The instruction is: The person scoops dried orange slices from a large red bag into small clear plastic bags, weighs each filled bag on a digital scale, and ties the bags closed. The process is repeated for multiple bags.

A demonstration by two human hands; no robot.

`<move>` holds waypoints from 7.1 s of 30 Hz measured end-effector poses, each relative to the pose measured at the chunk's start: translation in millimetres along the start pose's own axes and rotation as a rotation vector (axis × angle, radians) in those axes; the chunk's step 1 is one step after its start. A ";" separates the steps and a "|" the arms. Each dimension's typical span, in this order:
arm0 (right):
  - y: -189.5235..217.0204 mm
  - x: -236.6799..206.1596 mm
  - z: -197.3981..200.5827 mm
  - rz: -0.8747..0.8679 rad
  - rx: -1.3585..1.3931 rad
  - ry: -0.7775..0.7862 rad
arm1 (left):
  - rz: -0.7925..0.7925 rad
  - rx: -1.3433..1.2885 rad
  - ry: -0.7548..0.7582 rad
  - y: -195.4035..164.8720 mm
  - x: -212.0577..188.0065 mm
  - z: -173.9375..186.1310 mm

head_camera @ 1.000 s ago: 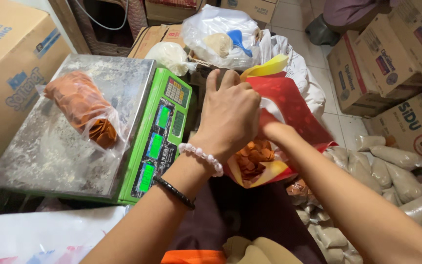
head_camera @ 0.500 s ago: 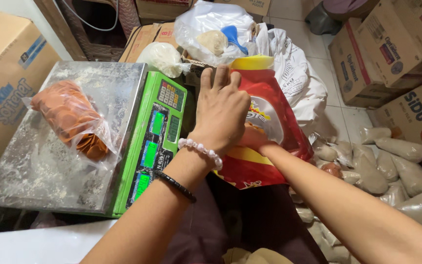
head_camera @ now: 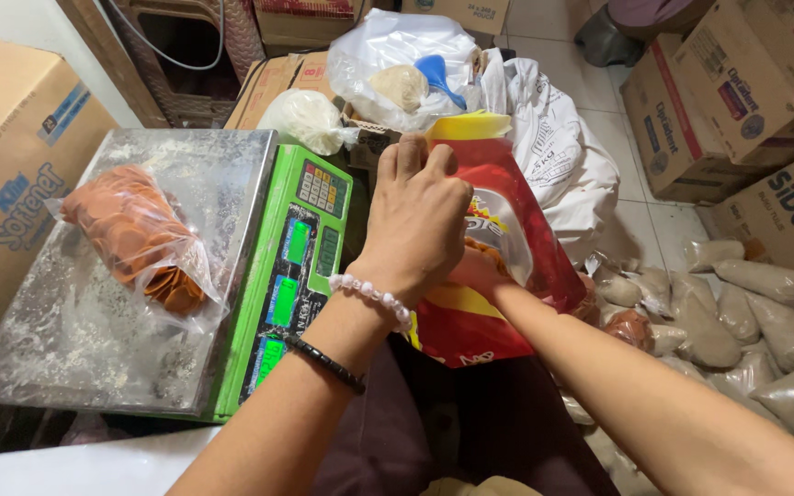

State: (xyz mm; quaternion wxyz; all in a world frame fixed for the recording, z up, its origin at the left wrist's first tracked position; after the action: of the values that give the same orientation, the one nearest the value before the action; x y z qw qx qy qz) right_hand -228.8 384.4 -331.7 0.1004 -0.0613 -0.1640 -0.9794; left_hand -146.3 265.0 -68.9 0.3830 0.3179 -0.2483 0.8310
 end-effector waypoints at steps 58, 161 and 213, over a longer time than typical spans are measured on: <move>7.1 -25.0 46.5 -0.133 -0.163 -0.014 | 0.063 0.022 0.112 7.3 -11.5 25.2; 279.5 15.7 63.2 -0.388 0.943 0.224 | 1.083 0.263 0.105 187.9 -189.6 150.6; 284.1 55.1 62.6 -0.305 0.718 -0.177 | 1.074 -0.049 -0.256 206.0 -210.9 109.2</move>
State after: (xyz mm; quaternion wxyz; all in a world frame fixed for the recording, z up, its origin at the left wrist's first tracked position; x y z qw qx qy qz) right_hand -215.3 132.4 -176.8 -0.0455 -0.0816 -0.5109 -0.8545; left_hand -166.7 -27.8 -181.6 -0.1205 0.2360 -0.4394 0.8583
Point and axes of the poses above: each hand's wrist, its own x-axis towards the middle knuckle, its own z-axis out of the back of the hand, y = z × x, the point moved 8 cm from there along x, towards the middle knuckle, and after that the axes turned 8 degrees about -y, right-handed, at the moved point
